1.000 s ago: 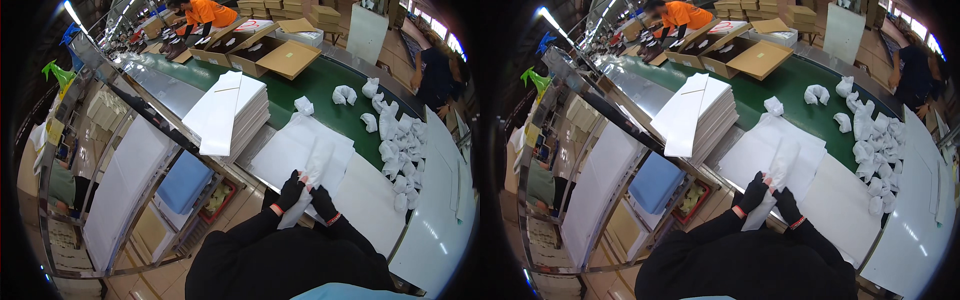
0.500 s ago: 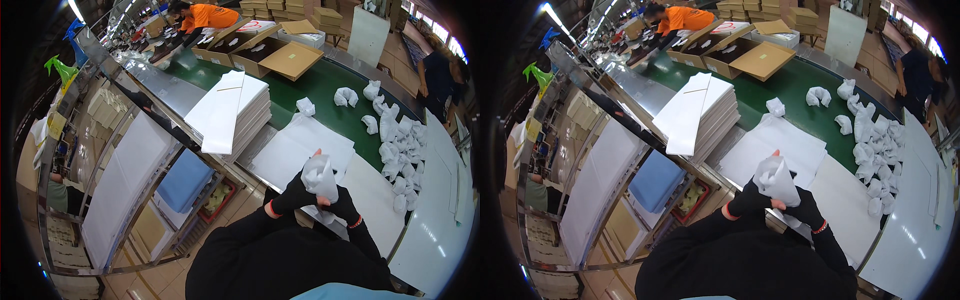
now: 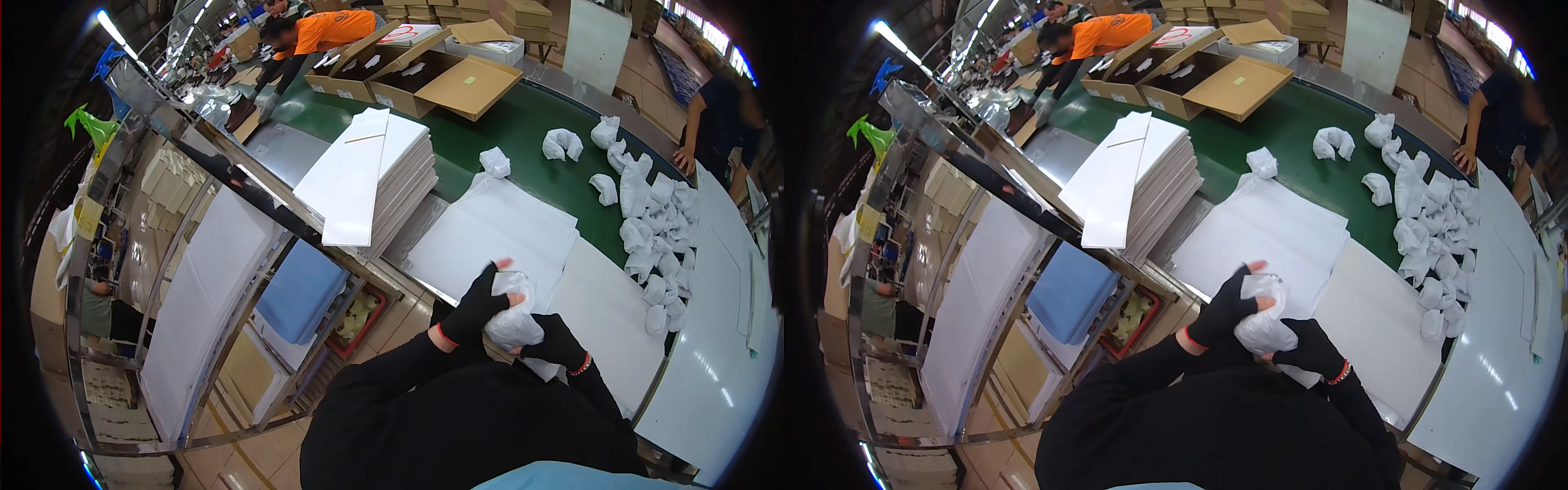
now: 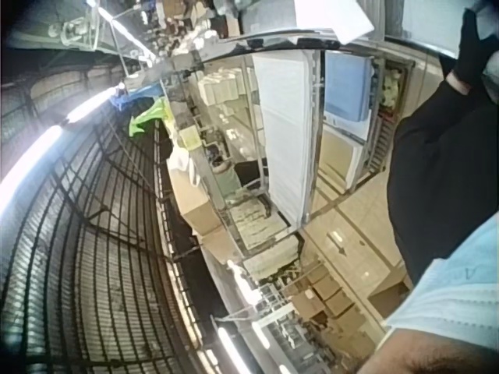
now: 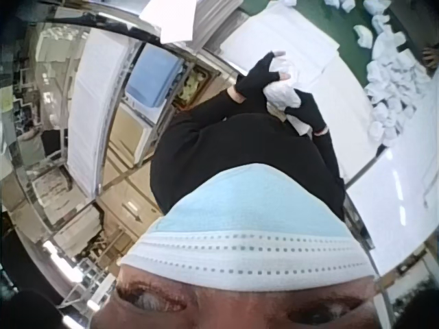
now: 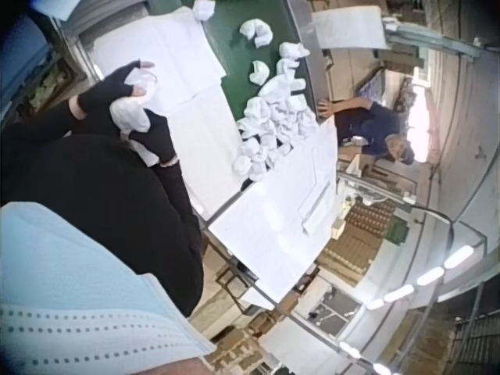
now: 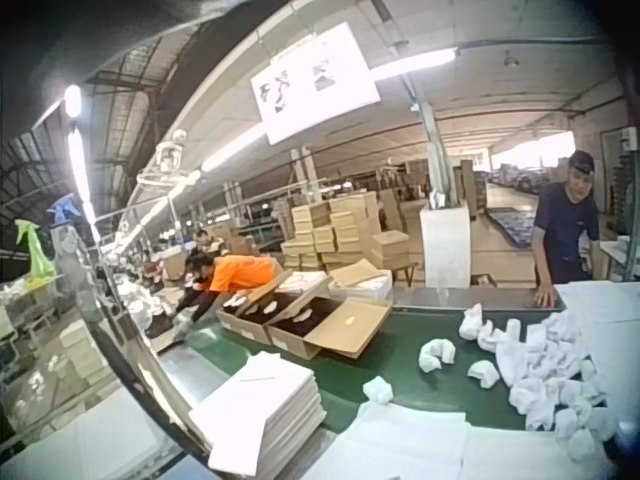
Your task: The person stands at a green workbench in a warehouse and repeatedly wraps small white items in white paper. They pick up a crumpled item, place it on a sheet of paper, fold the paper around it, and place the wrapped bundle on a growing pile to the right.
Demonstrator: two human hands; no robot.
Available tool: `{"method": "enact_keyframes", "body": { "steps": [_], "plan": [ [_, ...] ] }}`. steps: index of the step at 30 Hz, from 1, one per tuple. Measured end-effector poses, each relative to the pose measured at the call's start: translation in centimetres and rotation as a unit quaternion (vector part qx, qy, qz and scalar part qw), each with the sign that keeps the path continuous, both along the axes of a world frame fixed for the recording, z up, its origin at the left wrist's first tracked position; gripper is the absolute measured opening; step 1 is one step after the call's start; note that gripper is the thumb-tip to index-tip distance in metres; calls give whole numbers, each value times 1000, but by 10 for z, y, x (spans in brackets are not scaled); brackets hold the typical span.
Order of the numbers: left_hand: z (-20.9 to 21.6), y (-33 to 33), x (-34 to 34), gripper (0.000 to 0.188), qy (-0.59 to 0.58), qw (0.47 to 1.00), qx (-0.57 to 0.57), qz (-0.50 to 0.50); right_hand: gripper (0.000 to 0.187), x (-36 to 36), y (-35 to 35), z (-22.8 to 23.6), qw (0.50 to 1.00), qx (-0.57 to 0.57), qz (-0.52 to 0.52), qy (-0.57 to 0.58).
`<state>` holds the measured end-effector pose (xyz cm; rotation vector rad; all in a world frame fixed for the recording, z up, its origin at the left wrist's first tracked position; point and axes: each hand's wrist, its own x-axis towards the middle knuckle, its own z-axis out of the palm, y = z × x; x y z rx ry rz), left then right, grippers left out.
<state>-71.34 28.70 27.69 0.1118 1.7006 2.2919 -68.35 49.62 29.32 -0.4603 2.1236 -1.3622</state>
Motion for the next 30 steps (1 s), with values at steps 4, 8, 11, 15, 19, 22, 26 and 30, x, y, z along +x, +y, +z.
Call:
{"method": "enact_keyframes", "body": {
  "steps": [4,8,11,15,19,22,26,30],
  "plan": [
    [-14,1,2,56,318,902,-250,153,52,3,11,-18,1000,9,-21,-6],
    [11,6,18,39,232,943,-235,-43,47,-5,18,-26,998,-16,-61,-23],
    [27,4,13,44,161,948,-251,-109,45,-13,9,-12,999,-7,-18,-35],
    [33,-8,-6,44,208,933,-294,-25,58,-11,7,-11,998,-1,-40,-48],
    [33,-23,-17,37,164,958,-235,-12,55,-17,18,1,993,40,-23,-104],
    [29,-27,-15,36,-18,995,-25,-90,50,-20,20,31,991,-7,-2,-136],
    [23,-13,-1,62,-107,980,129,-105,47,-28,27,45,983,-98,62,-140],
    [20,-9,0,66,-58,982,121,-133,56,-32,71,1,992,-4,39,116]
  ]
}}
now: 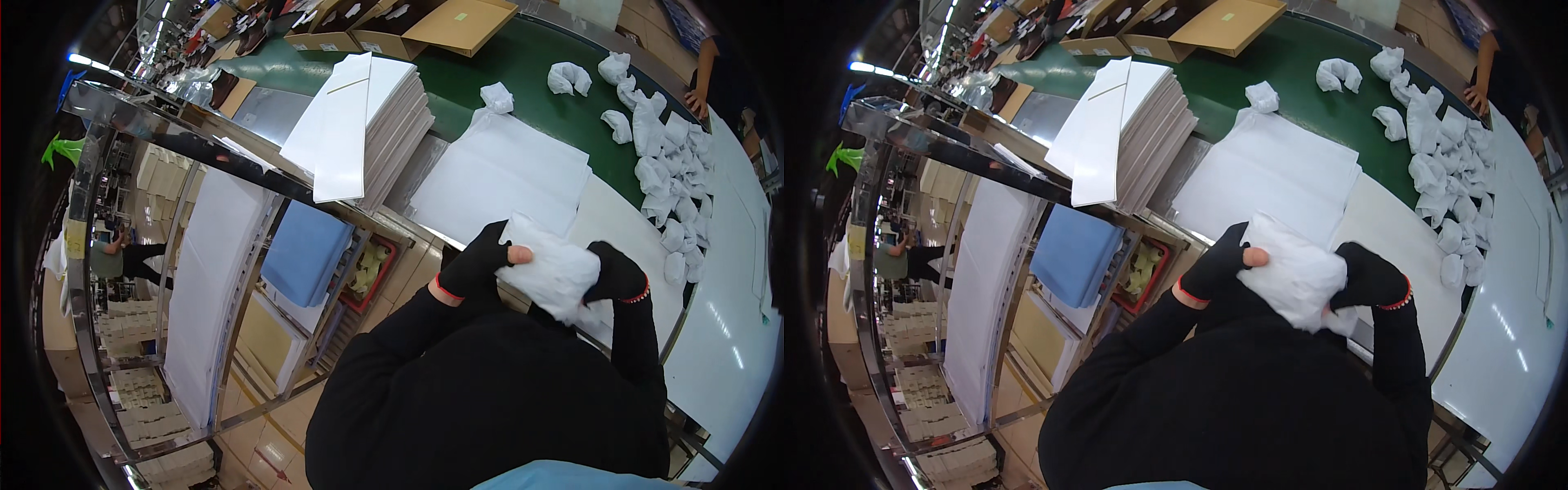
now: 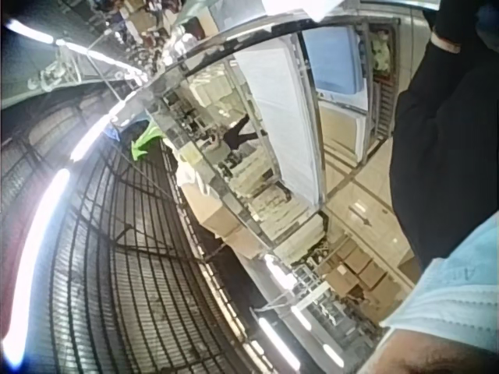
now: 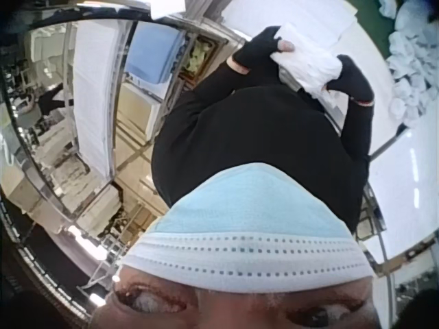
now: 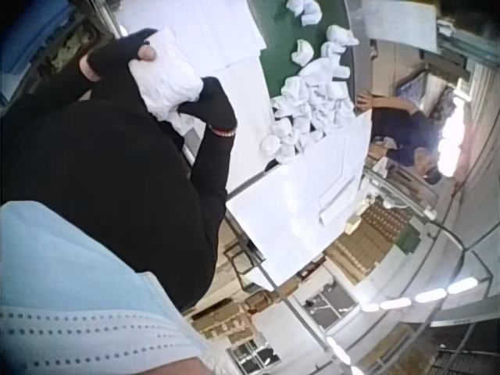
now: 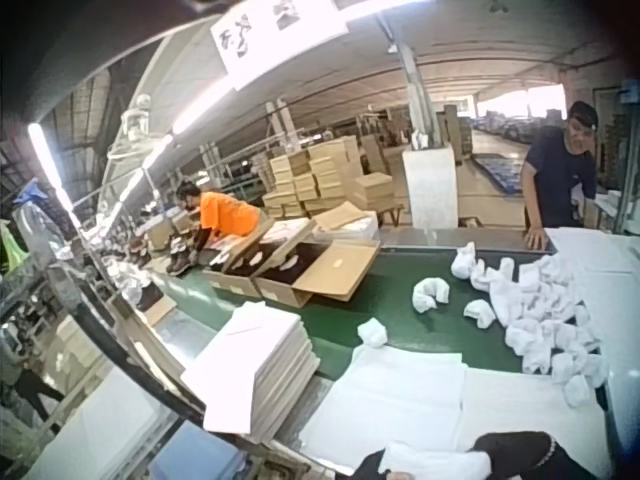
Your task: The person stands at a green workbench in a warehouse and repeatedly wraps small white items in white paper. They pick up a crumpled item, place it on a sheet of paper, fold the paper around it, and place the wrapped bundle on a growing pile to the right.
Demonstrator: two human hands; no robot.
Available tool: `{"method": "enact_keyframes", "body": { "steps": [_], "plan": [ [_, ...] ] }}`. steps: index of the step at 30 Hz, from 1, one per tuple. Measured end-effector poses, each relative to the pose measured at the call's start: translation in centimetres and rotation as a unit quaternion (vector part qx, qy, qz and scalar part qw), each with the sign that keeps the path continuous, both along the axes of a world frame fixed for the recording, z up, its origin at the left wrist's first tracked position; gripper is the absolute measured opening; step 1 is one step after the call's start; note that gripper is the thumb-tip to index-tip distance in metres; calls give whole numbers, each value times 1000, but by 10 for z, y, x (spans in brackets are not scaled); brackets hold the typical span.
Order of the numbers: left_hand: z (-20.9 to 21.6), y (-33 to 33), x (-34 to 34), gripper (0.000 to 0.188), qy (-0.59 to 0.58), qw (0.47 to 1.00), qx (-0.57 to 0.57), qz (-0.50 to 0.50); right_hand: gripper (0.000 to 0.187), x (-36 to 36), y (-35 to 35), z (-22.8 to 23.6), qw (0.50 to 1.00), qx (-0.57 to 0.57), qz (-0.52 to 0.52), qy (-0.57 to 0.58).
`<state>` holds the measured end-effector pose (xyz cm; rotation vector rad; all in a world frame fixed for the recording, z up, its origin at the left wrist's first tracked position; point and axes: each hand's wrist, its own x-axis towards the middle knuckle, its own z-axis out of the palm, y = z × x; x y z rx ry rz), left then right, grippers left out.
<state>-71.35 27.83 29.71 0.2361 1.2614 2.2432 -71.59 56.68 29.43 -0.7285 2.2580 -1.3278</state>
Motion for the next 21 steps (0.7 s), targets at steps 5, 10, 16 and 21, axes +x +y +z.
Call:
{"method": "enact_keyframes", "body": {
  "steps": [5,10,16,21],
  "plan": [
    [0,-5,-9,48,62,988,-116,77,29,0,-49,-5,949,-60,-299,86],
    [-5,7,-14,33,140,958,-205,143,35,11,-46,-35,915,-4,-216,341],
    [4,23,-15,39,142,949,-234,156,63,14,-59,-31,879,-344,-273,-185],
    [-4,14,-7,38,193,939,-248,141,75,27,-80,10,906,-283,-288,-128]
  ]
}}
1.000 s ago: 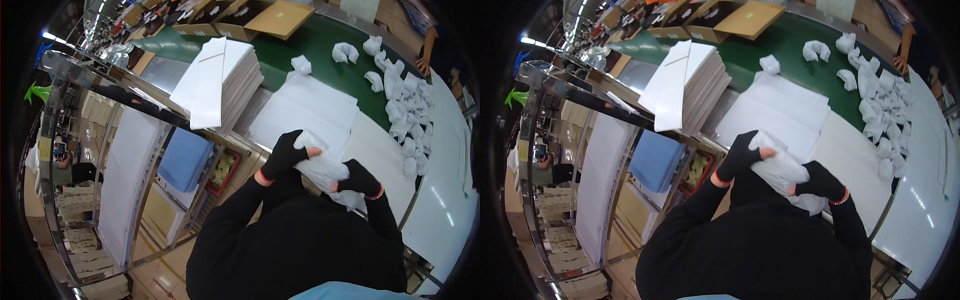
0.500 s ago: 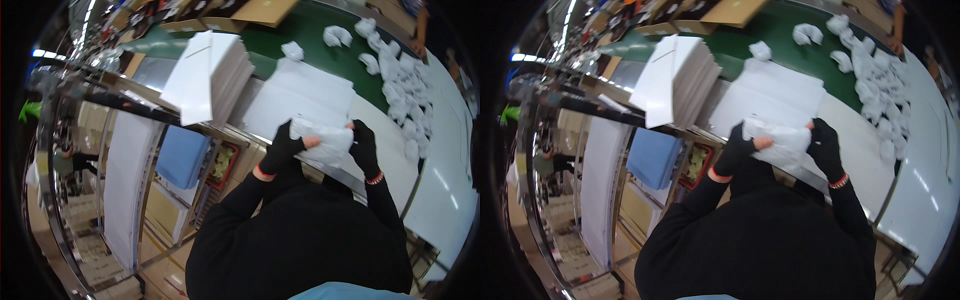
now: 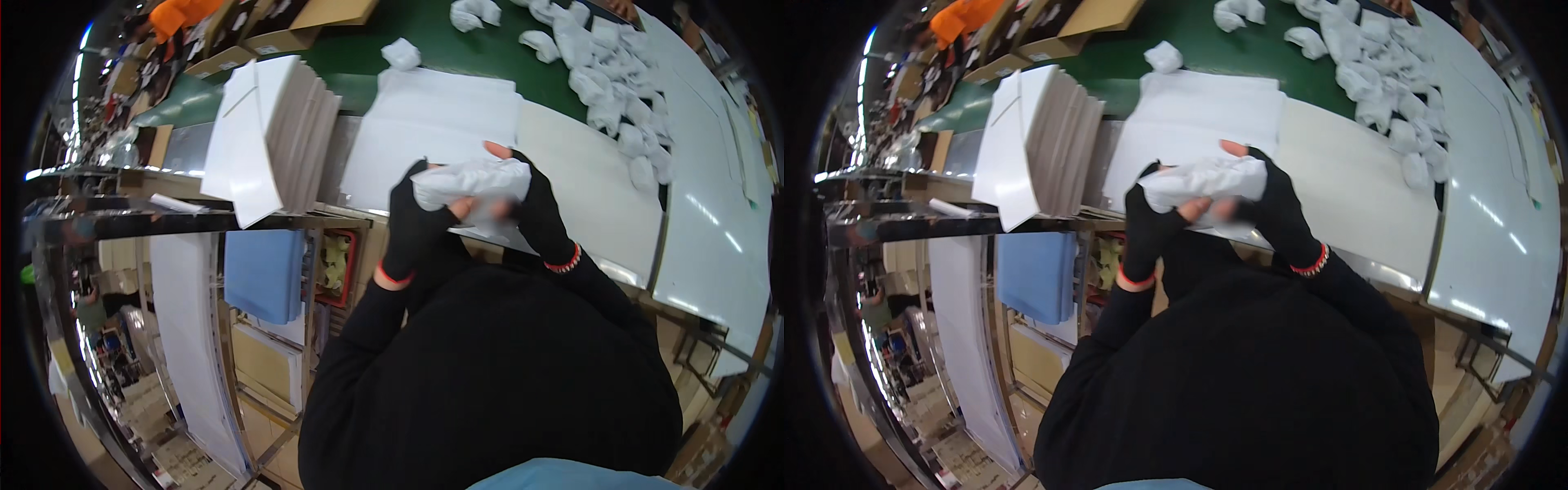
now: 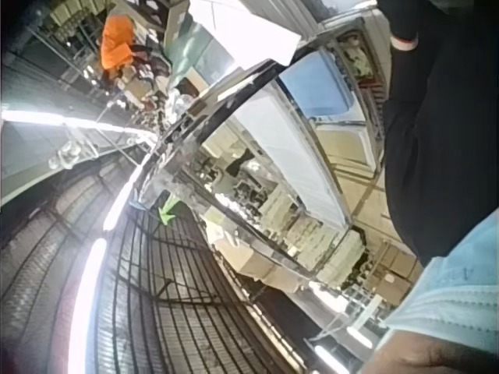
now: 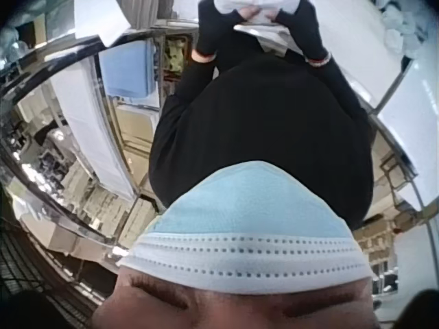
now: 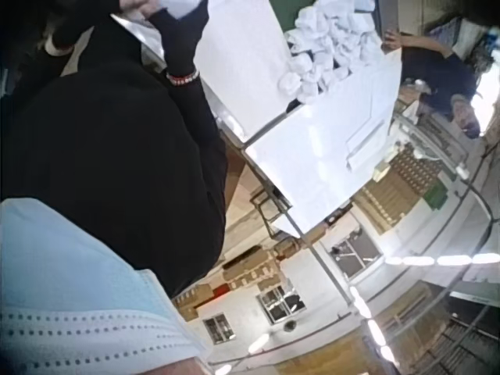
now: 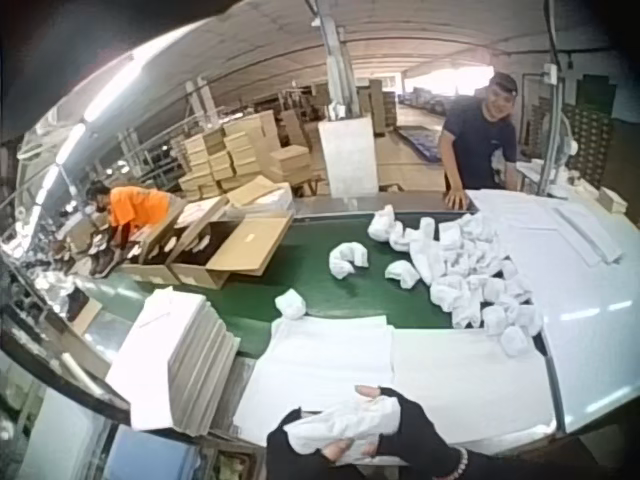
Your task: The person stands at a green workbench in a warehouse and repeatedly wraps small white items in white paper. They pick up a crumpled item, place it on a sheet of paper, fold the paper around it, and place the wrapped bundle on a growing pile to the right.
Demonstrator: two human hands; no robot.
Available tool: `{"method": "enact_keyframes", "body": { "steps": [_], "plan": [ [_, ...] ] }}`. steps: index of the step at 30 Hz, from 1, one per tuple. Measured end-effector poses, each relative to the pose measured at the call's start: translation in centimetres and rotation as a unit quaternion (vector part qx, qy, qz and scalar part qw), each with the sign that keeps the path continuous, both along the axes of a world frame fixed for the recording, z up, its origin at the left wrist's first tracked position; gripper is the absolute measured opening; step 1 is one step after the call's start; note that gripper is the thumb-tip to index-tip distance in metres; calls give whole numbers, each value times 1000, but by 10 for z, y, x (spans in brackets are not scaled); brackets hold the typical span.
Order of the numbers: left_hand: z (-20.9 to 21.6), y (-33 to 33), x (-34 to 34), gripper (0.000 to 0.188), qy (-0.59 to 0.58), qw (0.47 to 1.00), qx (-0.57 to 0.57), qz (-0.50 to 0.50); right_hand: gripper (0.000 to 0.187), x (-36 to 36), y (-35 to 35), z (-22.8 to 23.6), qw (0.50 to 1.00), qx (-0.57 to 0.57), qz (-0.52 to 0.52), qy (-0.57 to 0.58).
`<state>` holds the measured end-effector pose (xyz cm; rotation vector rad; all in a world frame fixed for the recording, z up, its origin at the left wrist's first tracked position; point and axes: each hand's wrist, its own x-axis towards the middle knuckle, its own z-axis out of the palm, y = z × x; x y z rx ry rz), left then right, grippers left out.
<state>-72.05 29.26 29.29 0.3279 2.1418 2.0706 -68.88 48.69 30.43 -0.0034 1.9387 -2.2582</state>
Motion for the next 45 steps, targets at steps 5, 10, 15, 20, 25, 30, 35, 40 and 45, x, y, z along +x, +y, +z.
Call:
{"method": "enact_keyframes", "body": {
  "steps": [5,10,15,20,25,30,35,40,45],
  "plan": [
    [23,5,6,31,-16,1000,9,-12,62,-1,0,-37,998,10,-53,44],
    [15,-6,-6,32,-55,989,52,-125,40,3,-9,-13,1000,3,-24,-9],
    [-4,-1,-1,44,-36,987,152,-50,28,-5,-7,0,998,-27,4,-64],
    [6,16,9,41,31,992,117,18,10,-5,-9,17,989,12,149,16],
    [8,26,11,40,50,993,111,13,62,1,-11,-24,990,-85,54,103],
    [7,46,5,52,-42,968,244,-39,85,-7,-37,-24,977,-149,-95,116],
    [4,46,12,62,-54,967,245,-52,93,-21,-34,-22,979,-123,-138,90],
    [-11,42,14,40,-7,976,216,-27,94,-20,-24,-36,987,0,-107,117],
    [-2,42,6,40,-53,986,102,122,97,22,-4,-43,933,206,51,292]
  ]
}}
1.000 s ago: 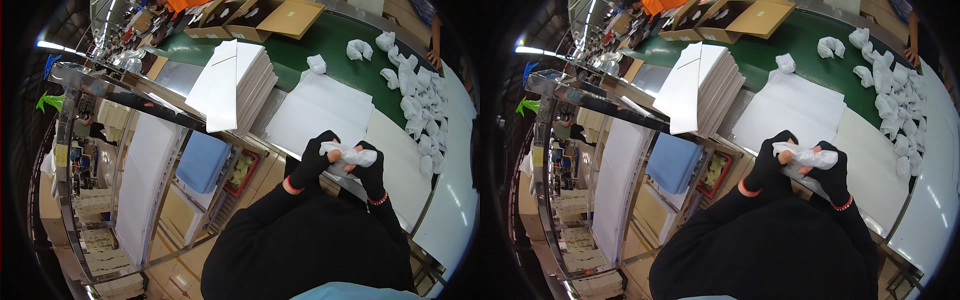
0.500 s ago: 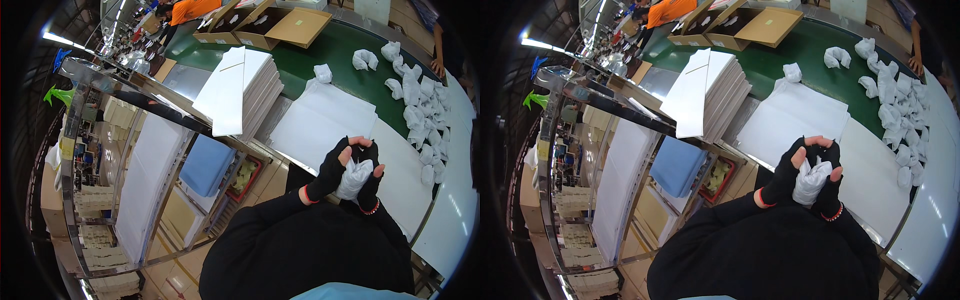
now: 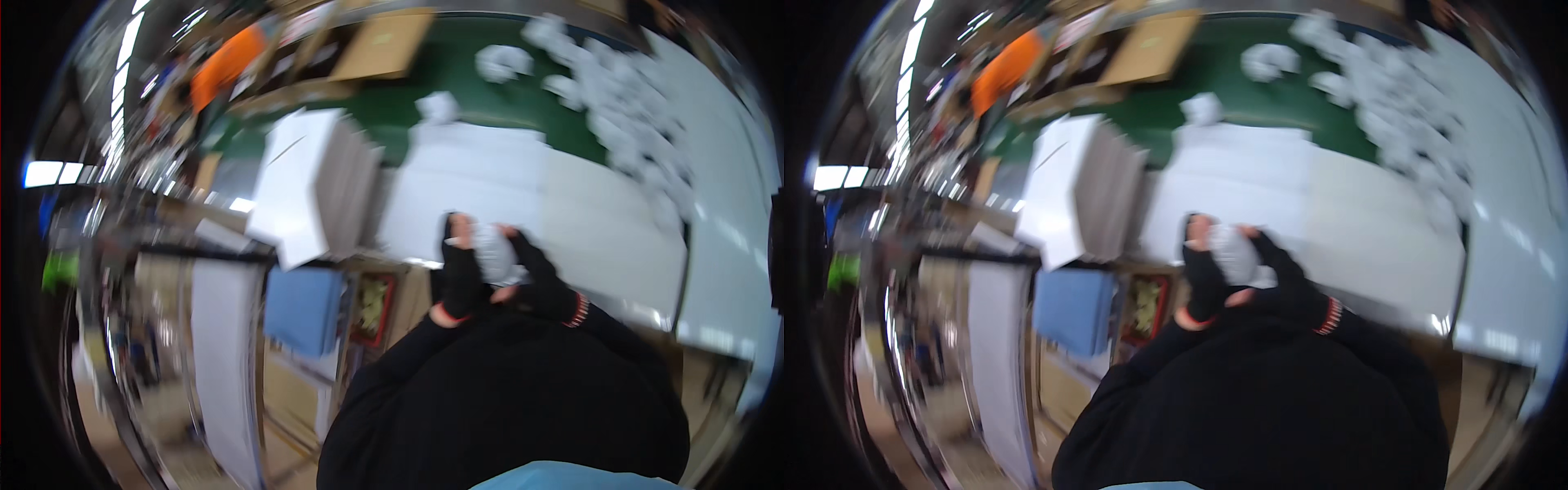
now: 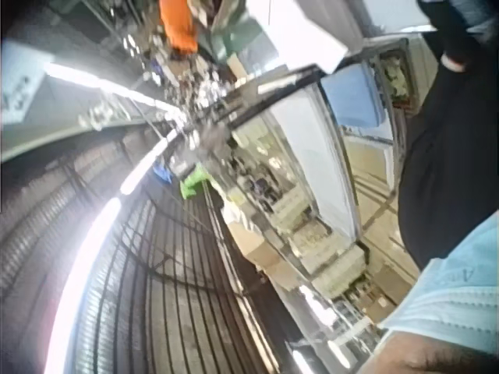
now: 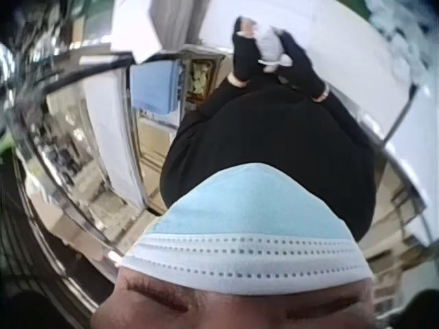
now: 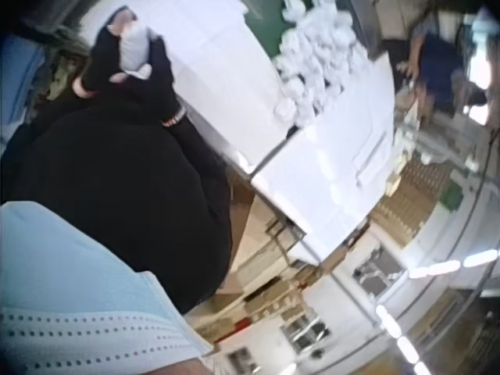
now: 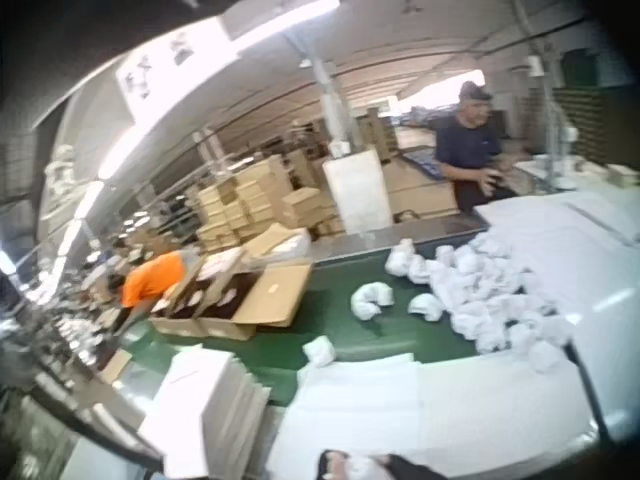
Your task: The person stands at a green workbench in a warehouse and repeatedly wraps small white items in white paper. They pick up a crumpled item, place it on a sheet of paper, fold the paper around it, and place the wrapped bundle on a growing pile to the right.
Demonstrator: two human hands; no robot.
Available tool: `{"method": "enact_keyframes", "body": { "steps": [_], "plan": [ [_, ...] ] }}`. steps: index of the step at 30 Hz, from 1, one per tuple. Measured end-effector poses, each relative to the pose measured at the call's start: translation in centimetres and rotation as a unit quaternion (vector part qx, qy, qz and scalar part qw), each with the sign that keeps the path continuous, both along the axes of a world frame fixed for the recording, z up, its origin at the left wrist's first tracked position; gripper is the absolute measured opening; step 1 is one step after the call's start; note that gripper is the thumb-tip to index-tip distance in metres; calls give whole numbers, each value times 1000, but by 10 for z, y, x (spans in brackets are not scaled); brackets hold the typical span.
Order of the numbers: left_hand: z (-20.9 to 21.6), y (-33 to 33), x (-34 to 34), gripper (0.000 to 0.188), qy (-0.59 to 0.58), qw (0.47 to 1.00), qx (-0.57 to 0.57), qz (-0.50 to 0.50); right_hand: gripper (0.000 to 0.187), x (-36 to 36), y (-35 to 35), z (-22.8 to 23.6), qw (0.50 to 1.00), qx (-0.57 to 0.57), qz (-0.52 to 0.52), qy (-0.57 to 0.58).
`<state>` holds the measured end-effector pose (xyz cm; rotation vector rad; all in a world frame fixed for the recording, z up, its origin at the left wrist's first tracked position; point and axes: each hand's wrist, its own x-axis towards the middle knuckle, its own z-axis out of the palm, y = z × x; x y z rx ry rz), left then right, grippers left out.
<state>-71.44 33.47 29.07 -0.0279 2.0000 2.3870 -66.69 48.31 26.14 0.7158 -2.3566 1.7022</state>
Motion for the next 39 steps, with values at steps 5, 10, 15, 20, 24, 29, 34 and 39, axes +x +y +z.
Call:
{"method": "enact_keyframes", "body": {
  "steps": [5,10,15,20,24,29,34,39],
  "plan": [
    [-38,32,18,54,-15,974,33,-224,74,12,34,-6,951,-243,-2,-189],
    [-36,62,27,76,11,910,-136,-391,73,73,109,-21,950,-106,-137,-259],
    [-32,94,19,64,64,848,-284,-444,76,207,227,-31,890,80,-338,-295],
    [-32,120,17,39,3,833,-286,-473,97,366,328,-43,666,380,-473,-434],
    [-34,137,21,50,27,829,-264,-493,95,327,336,-32,675,392,-569,-259],
    [0,130,17,78,88,872,-182,-446,70,186,291,-60,827,269,-471,-145],
    [89,91,33,105,351,845,-58,-398,81,106,250,-122,844,385,-337,-157],
    [150,54,47,110,385,822,-178,-379,107,71,215,-177,800,457,-338,-192]
  ]
}}
